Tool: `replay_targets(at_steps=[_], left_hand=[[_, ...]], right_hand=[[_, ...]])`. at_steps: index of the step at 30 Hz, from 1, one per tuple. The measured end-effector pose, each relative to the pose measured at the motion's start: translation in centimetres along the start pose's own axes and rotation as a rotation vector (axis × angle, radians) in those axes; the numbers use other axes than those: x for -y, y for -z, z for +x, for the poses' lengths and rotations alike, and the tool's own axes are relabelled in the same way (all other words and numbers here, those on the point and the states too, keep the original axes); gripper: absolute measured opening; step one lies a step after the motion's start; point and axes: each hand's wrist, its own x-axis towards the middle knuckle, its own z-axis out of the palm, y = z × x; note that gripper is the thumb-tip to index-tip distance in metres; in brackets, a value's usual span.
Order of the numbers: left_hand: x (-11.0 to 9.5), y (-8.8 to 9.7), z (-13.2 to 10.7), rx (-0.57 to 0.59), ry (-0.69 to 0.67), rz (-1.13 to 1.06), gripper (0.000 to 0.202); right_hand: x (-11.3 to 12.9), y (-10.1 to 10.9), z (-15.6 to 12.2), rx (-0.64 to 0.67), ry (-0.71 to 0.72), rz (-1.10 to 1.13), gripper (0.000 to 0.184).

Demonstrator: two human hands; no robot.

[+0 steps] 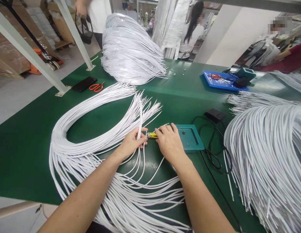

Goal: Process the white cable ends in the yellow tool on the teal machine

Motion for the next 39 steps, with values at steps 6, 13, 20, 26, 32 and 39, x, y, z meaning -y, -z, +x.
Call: replay_targets(at_steps=[6,13,20,26,32,39], left_hand=[[-0.6,-0.3,-0.1,-0.001,0.007,0.03,0.041],[-0.1,-0.3,0.2,-0.024,0.008,0.08,0.038],[0.5,-0.3,0.4,-0.034,0.017,0.156,0.036],[0.1,-0.6,0.3,-0.051,0.032,0.175,0.036],[0.3,-0.6,0.4,-0.061,0.026,0.187,0.036],[-0.3,-0.6,0.2,-0.056,0.043,0.239,0.037]], right_hand=[[0.3,-0.3,0.1,-0.006,-0.017,-0.063,0.033],[-0.1,0.0,-0.1,0.011,0.037,0.029,0.03],[-0.5,0.2,-0.1,0.035,0.045,0.057,0.029],[-0.6,0.3,0.0,0.07,0.045,0.069,0.031],[-0.8,0.4,-0.3,0.013,0.034,0.096,0.029],[-2.6,0.3,-0.6,-0.095,-0.284,-0.04,0.042]])
